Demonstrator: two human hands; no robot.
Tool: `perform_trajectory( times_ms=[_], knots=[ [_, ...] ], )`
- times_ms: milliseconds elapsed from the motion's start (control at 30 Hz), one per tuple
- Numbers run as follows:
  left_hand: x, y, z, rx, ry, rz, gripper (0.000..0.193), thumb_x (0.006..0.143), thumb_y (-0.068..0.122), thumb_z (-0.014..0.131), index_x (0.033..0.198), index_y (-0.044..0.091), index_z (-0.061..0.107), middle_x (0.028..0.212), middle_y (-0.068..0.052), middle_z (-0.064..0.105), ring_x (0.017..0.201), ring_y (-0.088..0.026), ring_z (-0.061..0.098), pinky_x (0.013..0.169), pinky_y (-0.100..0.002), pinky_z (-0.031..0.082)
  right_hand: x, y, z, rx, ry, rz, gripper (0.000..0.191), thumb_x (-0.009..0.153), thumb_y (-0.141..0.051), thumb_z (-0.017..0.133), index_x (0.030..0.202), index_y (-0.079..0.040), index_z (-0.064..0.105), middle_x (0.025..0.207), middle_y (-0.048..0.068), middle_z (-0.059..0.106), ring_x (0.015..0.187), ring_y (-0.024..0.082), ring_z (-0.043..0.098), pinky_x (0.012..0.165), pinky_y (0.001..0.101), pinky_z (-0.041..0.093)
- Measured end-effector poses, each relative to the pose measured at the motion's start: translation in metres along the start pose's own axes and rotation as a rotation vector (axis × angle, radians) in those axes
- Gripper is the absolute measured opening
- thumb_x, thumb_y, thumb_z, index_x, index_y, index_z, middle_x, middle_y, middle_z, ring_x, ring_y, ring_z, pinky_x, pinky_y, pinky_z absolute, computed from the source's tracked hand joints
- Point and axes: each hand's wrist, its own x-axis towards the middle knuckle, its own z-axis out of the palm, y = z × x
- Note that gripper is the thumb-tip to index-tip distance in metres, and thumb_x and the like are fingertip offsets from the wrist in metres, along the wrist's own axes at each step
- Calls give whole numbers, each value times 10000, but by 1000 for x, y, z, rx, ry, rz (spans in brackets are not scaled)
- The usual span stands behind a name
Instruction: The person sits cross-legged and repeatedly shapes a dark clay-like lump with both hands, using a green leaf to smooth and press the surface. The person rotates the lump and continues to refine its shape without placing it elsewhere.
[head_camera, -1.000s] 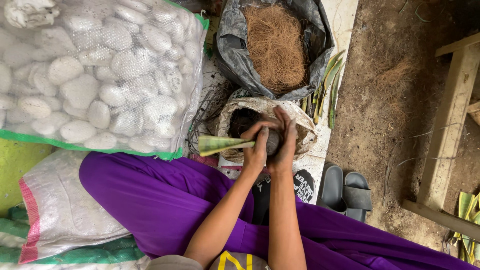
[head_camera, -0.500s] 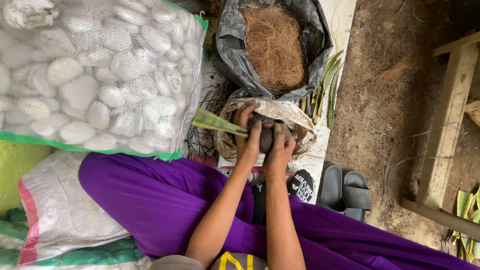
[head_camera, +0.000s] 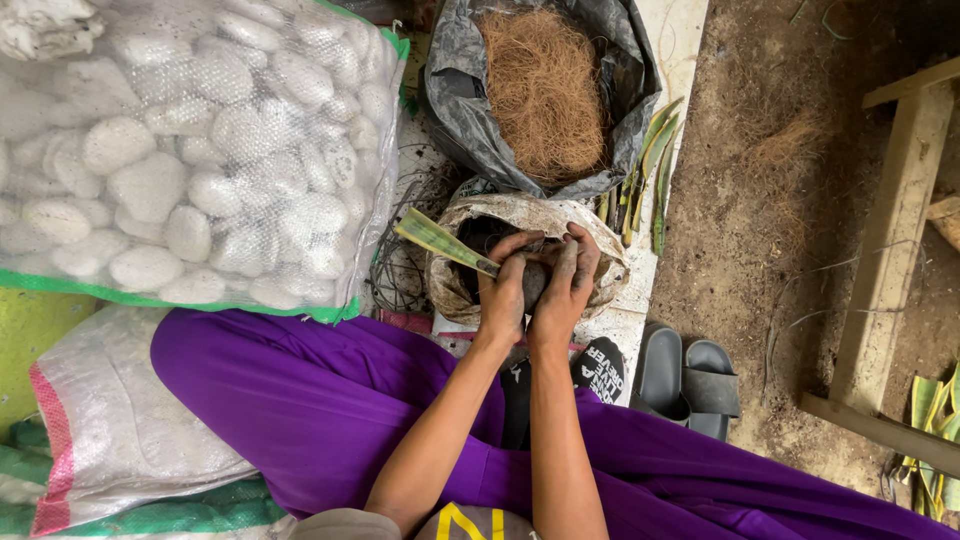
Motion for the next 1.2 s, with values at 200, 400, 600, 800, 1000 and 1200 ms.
perform_trajectory(
  times_ms=[200,400,600,800,1000,1200],
  knots=[
    [-3,9,1,204,-94,218,275,1042,59,461,1271,7,605,1222,-151,702,1139,-258,672,1096,-408,492,5,-8,5,303,-69,247,454,1021,-395,508,1313,-55,583,1206,100,670,1087,171,650,939,316,562],
    [-2,41,5,858,21,705,316,1040,220,471,1289,60,585,1552,-147,505,1588,-365,272,1313,-602,191,5,-8,-2,343,-275,459,535,969,-509,542,1127,-13,669,988,121,720,841,200,699,758,321,588],
    [4,52,-5,943,41,737,381,1062,336,407,1287,100,604,1560,-137,498,1616,-380,245,1337,-632,137,9,10,-10,36,-261,337,347,1024,-285,614,970,46,701,759,123,636,556,190,539,495,291,440],
    [14,43,-6,704,-41,540,423,1065,383,471,1320,68,595,1519,-132,507,1520,-325,368,1282,-544,263,1,-17,2,-9,-244,-57,365,1038,-273,558,993,54,714,986,89,690,897,174,621,815,315,492],
    [3,33,3,-112,-144,-236,437,1043,367,488,1318,59,628,1253,-70,675,1208,-198,609,1066,-367,470,-6,-45,12,-223,-232,-278,601,1068,-461,411,1379,24,584,1244,126,611,1197,246,573,1140,398,409],
    [2,15,-2,-125,-53,-49,310,1018,145,498,1228,-12,664,1093,-156,692,973,-247,688,898,-371,563,-8,-28,19,-332,-115,-411,684,1136,-598,256,1569,-95,420,1716,162,263,1628,307,222,1323,462,224]
  ],
)
